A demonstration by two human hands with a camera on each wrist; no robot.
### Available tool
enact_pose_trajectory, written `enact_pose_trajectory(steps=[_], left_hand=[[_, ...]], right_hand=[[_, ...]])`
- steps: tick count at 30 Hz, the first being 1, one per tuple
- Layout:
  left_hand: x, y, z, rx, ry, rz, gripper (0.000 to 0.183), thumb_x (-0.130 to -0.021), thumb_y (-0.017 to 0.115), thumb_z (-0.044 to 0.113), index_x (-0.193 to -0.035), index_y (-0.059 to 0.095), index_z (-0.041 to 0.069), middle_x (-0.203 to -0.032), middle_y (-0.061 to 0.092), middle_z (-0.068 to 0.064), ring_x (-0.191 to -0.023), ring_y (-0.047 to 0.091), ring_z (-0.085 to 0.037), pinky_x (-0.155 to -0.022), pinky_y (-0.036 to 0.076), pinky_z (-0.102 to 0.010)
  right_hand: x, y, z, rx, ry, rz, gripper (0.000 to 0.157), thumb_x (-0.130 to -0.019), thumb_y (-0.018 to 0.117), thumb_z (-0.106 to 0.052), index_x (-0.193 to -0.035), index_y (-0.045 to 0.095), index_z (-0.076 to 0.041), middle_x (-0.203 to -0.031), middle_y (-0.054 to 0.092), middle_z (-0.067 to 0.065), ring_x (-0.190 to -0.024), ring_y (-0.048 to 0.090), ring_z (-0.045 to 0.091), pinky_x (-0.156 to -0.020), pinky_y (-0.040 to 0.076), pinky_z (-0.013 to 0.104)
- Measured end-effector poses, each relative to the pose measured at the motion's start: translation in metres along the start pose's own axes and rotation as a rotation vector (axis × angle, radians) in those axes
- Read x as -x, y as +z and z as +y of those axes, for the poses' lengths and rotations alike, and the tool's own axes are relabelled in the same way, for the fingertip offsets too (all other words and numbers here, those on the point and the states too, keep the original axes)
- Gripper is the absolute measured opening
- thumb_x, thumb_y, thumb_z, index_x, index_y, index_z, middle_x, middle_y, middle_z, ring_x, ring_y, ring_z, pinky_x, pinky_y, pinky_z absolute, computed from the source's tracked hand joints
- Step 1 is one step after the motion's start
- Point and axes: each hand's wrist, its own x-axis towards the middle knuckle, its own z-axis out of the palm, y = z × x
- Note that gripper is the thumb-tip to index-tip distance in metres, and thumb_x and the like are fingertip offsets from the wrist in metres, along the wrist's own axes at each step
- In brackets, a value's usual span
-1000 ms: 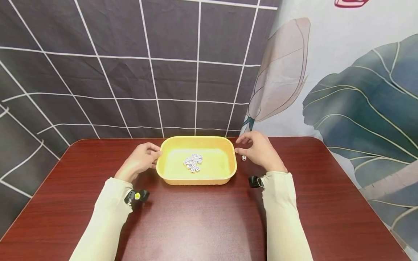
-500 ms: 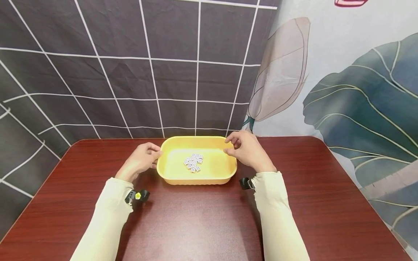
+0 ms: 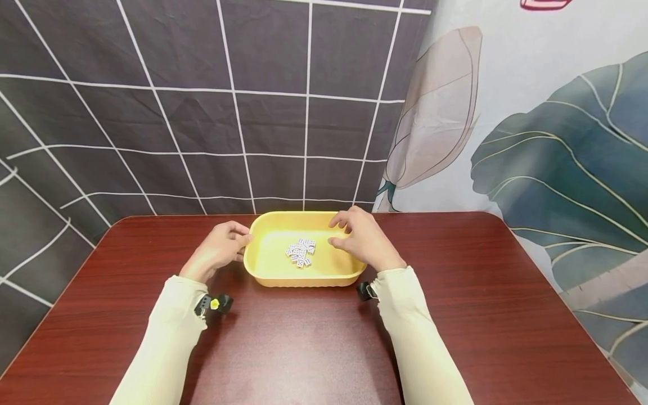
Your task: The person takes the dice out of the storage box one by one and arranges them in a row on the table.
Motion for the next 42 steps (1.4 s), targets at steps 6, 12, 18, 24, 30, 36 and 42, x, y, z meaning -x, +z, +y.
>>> enact_pose_trajectory(steps=[6, 12, 18, 24, 30, 36, 42], left_hand=[[-0.001, 0.0, 0.0, -0.003, 0.0, 0.006, 0.031, -0.103, 0.056, 0.009, -0.127, 0.05, -0.011, -0.097, 0.065, -0.015, -0.077, 0.065, -0.015, -0.068, 0.059, -0.024], [0.0, 0.0, 0.001, -0.004, -0.005, 0.007, 0.031, -0.103, 0.056, 0.01, -0.127, 0.05, -0.01, -0.099, 0.066, -0.015, -0.077, 0.064, -0.015, -0.069, 0.059, -0.025], [0.0, 0.0, 0.001, -0.007, 0.004, 0.006, 0.031, -0.103, 0.056, 0.009, -0.126, 0.05, -0.01, -0.1, 0.067, -0.017, -0.076, 0.065, -0.014, -0.069, 0.059, -0.025], [-0.001, 0.001, 0.001, -0.01, 0.006, 0.006, 0.03, -0.103, 0.056, 0.009, -0.126, 0.05, -0.01, -0.099, 0.067, -0.017, -0.075, 0.064, -0.014, -0.068, 0.059, -0.024], [-0.001, 0.001, 0.001, -0.01, 0.01, 0.009, 0.03, -0.104, 0.055, 0.009, -0.126, 0.05, -0.011, -0.099, 0.067, -0.017, -0.075, 0.064, -0.014, -0.068, 0.058, -0.024], [0.0, 0.001, 0.002, -0.016, -0.004, 0.015, 0.03, -0.103, 0.056, 0.009, -0.126, 0.05, -0.01, -0.099, 0.066, -0.016, -0.076, 0.064, -0.014, -0.069, 0.059, -0.024], [0.0, 0.002, 0.002, -0.02, -0.005, 0.018, 0.03, -0.103, 0.056, 0.009, -0.126, 0.051, -0.01, -0.099, 0.065, -0.016, -0.076, 0.064, -0.015, -0.069, 0.059, -0.025]], right_hand=[[-0.006, 0.014, -0.001, 0.018, -0.015, -0.039, 0.031, -0.083, 0.08, -0.016, -0.111, 0.074, -0.005, -0.105, 0.064, 0.017, -0.095, 0.062, 0.031, -0.081, 0.05, 0.038], [-0.011, 0.026, 0.001, 0.048, -0.049, -0.075, 0.029, -0.083, 0.08, -0.013, -0.11, 0.073, -0.004, -0.105, 0.068, 0.016, -0.099, 0.063, 0.031, -0.085, 0.051, 0.038], [-0.013, 0.036, 0.001, 0.062, -0.05, -0.108, 0.03, -0.083, 0.078, -0.012, -0.111, 0.072, -0.005, -0.103, 0.065, 0.015, -0.097, 0.06, 0.028, -0.084, 0.05, 0.036], [-0.013, 0.044, 0.002, 0.109, -0.031, -0.147, 0.037, -0.084, 0.081, -0.016, -0.119, 0.072, -0.006, -0.105, 0.063, 0.014, -0.096, 0.06, 0.026, -0.087, 0.051, 0.037], [-0.013, 0.047, 0.001, 0.145, -0.015, -0.195, 0.043, -0.086, 0.08, -0.018, -0.127, 0.07, -0.009, -0.108, 0.063, 0.012, -0.098, 0.058, 0.024, -0.09, 0.05, 0.038], [-0.013, 0.049, 0.002, 0.159, -0.002, -0.218, 0.038, -0.087, 0.079, -0.017, -0.124, 0.071, -0.012, -0.105, 0.062, 0.01, -0.097, 0.055, 0.023, -0.088, 0.05, 0.037], [-0.013, 0.048, 0.001, 0.15, 0.047, -0.191, 0.02, -0.086, 0.08, -0.016, -0.104, 0.071, -0.012, -0.101, 0.059, 0.009, -0.093, 0.054, 0.023, -0.085, 0.048, 0.036]])
